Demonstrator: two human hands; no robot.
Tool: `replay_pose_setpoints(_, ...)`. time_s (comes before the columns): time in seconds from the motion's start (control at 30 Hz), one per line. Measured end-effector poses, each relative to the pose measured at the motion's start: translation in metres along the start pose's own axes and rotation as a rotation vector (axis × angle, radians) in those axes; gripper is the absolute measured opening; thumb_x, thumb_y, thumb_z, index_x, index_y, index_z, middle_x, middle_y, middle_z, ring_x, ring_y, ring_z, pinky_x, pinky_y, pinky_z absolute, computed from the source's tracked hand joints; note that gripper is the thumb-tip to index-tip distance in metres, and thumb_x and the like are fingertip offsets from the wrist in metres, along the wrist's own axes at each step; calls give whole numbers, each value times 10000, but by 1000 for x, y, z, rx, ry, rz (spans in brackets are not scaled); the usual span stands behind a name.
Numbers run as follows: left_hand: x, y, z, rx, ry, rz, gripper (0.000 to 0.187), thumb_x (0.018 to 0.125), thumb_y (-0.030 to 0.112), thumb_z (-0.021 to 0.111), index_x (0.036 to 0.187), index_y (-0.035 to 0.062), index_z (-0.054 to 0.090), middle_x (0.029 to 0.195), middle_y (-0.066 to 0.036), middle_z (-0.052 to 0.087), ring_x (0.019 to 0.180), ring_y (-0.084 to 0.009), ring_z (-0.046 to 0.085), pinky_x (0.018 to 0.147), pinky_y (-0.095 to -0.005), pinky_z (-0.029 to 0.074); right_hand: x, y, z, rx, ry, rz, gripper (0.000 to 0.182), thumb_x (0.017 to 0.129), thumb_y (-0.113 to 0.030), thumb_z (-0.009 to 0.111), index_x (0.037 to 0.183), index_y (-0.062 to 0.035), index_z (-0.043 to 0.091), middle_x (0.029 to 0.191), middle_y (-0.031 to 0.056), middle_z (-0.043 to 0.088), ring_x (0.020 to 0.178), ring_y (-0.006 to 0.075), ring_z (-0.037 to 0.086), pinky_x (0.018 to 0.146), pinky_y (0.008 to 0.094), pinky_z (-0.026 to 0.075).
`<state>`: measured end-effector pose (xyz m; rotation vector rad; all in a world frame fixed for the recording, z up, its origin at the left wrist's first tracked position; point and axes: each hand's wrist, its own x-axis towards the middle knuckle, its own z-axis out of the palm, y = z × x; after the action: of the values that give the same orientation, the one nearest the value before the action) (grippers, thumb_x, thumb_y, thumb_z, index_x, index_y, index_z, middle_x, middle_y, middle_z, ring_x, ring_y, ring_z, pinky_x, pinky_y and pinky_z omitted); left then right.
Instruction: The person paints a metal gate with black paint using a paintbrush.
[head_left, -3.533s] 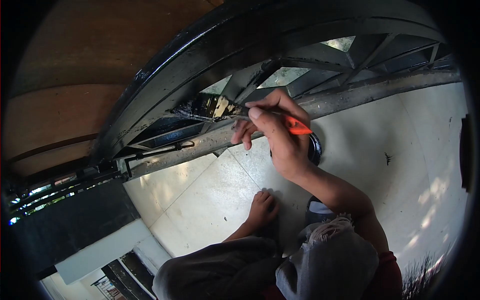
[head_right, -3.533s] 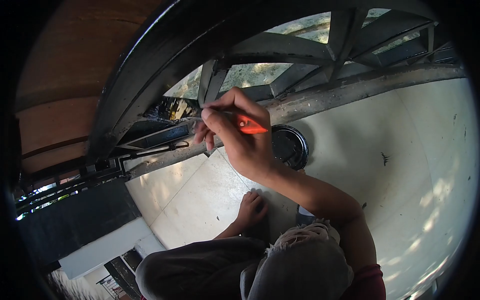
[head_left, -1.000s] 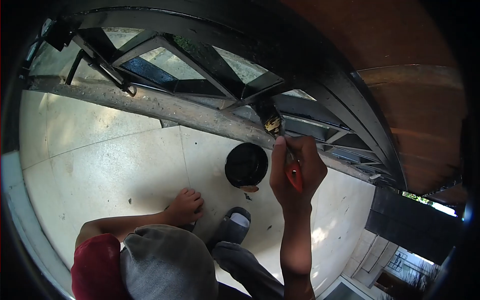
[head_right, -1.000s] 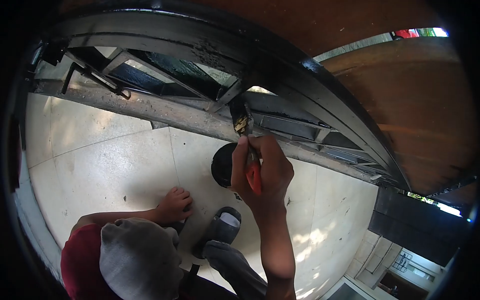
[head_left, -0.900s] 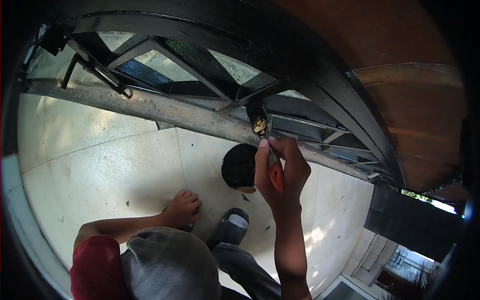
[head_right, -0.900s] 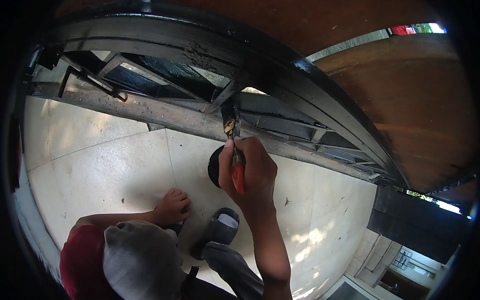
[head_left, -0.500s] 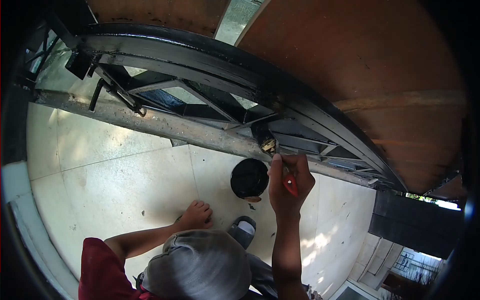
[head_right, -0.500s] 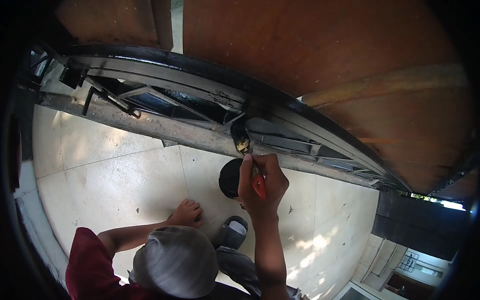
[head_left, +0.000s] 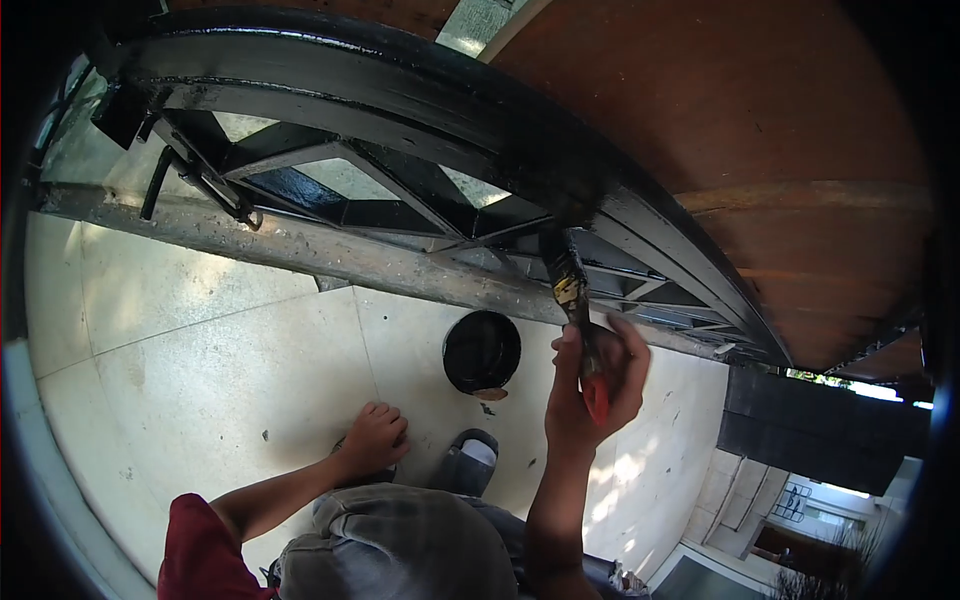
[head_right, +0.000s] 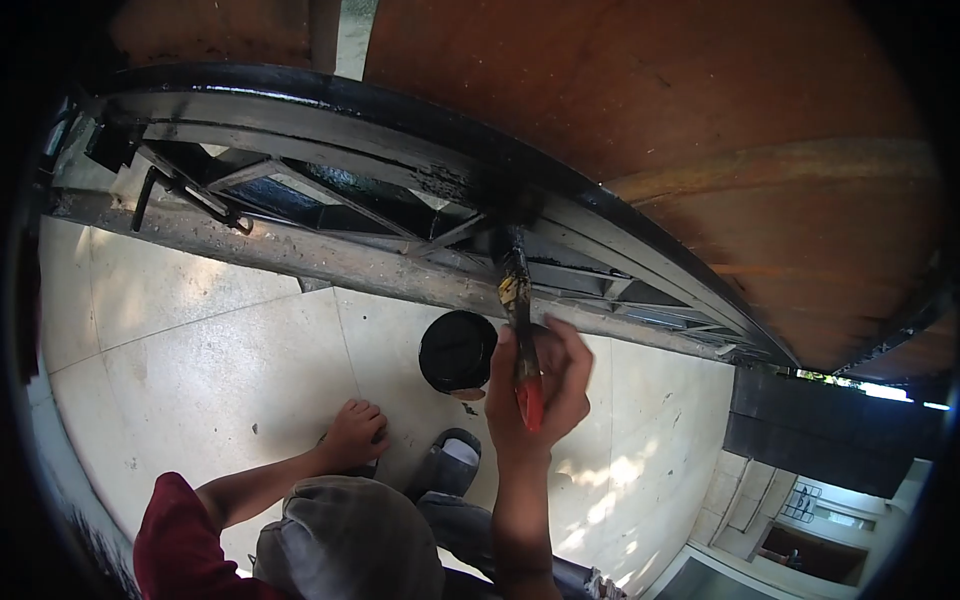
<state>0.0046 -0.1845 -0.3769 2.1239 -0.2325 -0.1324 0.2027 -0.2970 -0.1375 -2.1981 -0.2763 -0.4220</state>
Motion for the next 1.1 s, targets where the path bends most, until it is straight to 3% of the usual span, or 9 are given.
replay_pose_setpoints(0.13,-10,-11,-15,-377,229,-238,203,759,47,749,780,56,547,800,-118,529,811,-322,532,767,-430,412,-4,4,-20,-33,63,69,262,880,2,778,1094,40,632,904,112,735,801,135,708,715,230,532)
replay_pose_setpoints(0.2,-29,-33,-44,-99,410,-156,216,786,6,735,769,57,526,834,-133,526,826,-351,516,752,-456,410,-4,10,-28,-235,-28,-204,232,933,34,700,1141,51,598,871,142,715,724,169,712,653,260,586)
replay_pose_setpoints(0.27,-62,-54,-84,146,529,-303,191,820,1,712,800,21,524,905,-165,509,888,-358,495,790,-449,404,-7,9,-33,-239,-26,-200,206,937,38,690,1117,52,591,865,144,715,701,175,713,624,258,575)
replay_pose_setpoints(0.33,-111,-82,-122,290,599,-484,110,885,30,664,883,-5,560,1018,-172,536,983,-363,498,891,-472,410,-14,7,-38,-88,10,136,182,935,44,687,1085,46,582,849,155,721,665,170,705,585,256,546)
replay_pose_setpoints(0.47,-231,-140,-159,694,469,-639,340,986,191,539,1266,-2,551,1374,-280,484,1312,-450,433,1077,-547,341,-13,-2,-30,100,92,147,173,933,35,692,1059,36,573,784,137,714,623,150,687,537,236,496)
replay_pose_setpoints(0.53,-270,-162,-150,833,390,-716,470,987,264,493,1382,10,512,1497,-262,418,1359,-431,405,1108,-566,288,-15,1,-29,-140,61,-82,182,926,26,702,1058,31,577,721,99,693,612,130,679,533,215,477)
replay_pose_setpoints(0.8,-279,-175,-145,812,463,-623,481,974,306,440,1357,16,470,1500,-261,419,1369,-440,404,1075,-588,300,-2,-14,6,-451,296,-462,207,779,60,805,922,8,664,754,119,659,546,215,642,501,276,489)
replay_pose_setpoints(0.93,-280,-170,-147,771,443,-633,483,981,318,428,1354,16,465,1523,-255,396,1358,-438,395,1080,-572,306,11,-24,18,-693,228,-307,185,847,-15,750,873,-15,567,746,126,580,525,296,613,471,351,480)
replay_pose_setpoints(1.1,-283,-172,-144,749,439,-655,480,987,331,414,1343,14,476,1527,-252,394,1342,-432,398,1084,-557,312,9,-39,44,-573,33,-197,173,883,-32,682,911,-44,512,752,143,564,575,350,612,479,416,486)
